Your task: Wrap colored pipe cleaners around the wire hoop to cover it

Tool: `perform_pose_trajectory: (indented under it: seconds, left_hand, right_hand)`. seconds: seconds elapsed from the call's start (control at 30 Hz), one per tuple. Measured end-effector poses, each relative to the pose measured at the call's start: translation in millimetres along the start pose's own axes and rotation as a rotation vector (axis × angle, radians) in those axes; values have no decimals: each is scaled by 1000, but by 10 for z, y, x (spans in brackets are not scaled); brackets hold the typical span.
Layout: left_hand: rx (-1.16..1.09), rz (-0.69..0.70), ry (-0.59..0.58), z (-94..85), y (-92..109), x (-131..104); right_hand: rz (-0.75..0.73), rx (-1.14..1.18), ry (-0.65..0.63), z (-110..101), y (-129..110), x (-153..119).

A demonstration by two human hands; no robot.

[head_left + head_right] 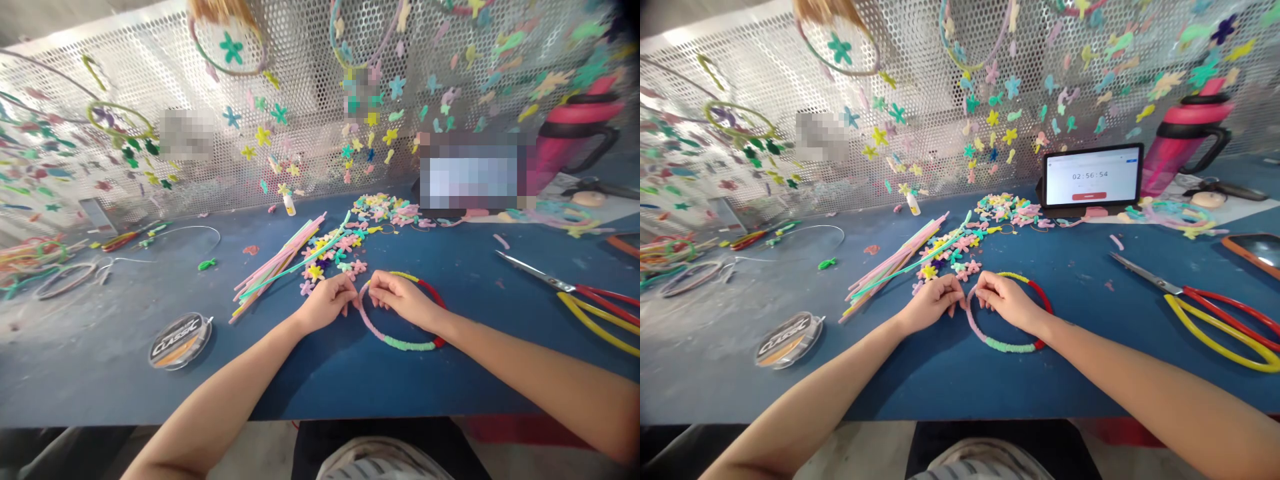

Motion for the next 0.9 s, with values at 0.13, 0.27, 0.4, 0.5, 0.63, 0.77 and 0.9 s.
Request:
perform_pose_trajectory:
  seconds: [0.13, 0.27, 0.4, 0.5, 0.63, 0.77, 0.9]
  left_hand:
    - [94, -41, 27, -7, -52, -18]
    - [87, -76, 38, -1, -90, -21]
    - [80, -91, 38, -4, -107, -18]
    - [85, -100, 37, -9, -109, -22]
    - [86, -115, 39, -13, -113, -25]
    - [73, -122, 48, -22, -120, -28]
    - [55, -130, 56, -28, -128, -34]
  right_hand:
    - [-10, -62, 9, -3, -16, -6]
    - [-14, -81, 23, -5, -13, -13]
    - [-22, -100, 16, -2, -25, -17]
    - [-26, -131, 0, 3, -34, -18]
    - [-22, -137, 1, -4, -31, -21]
    - [-22, -120, 9, -13, -30, -27]
    - [-25, -112, 9, -19, -40, -27]
Point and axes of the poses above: each hand's wrist, its own x-axis towards the middle knuckle, its own z-axis out of the palm, y = z × x, the point moved 7 cm from there along x, towards the middle knuckle, and after that the axes turned 4 degrees about x, right-handed, at the moved point
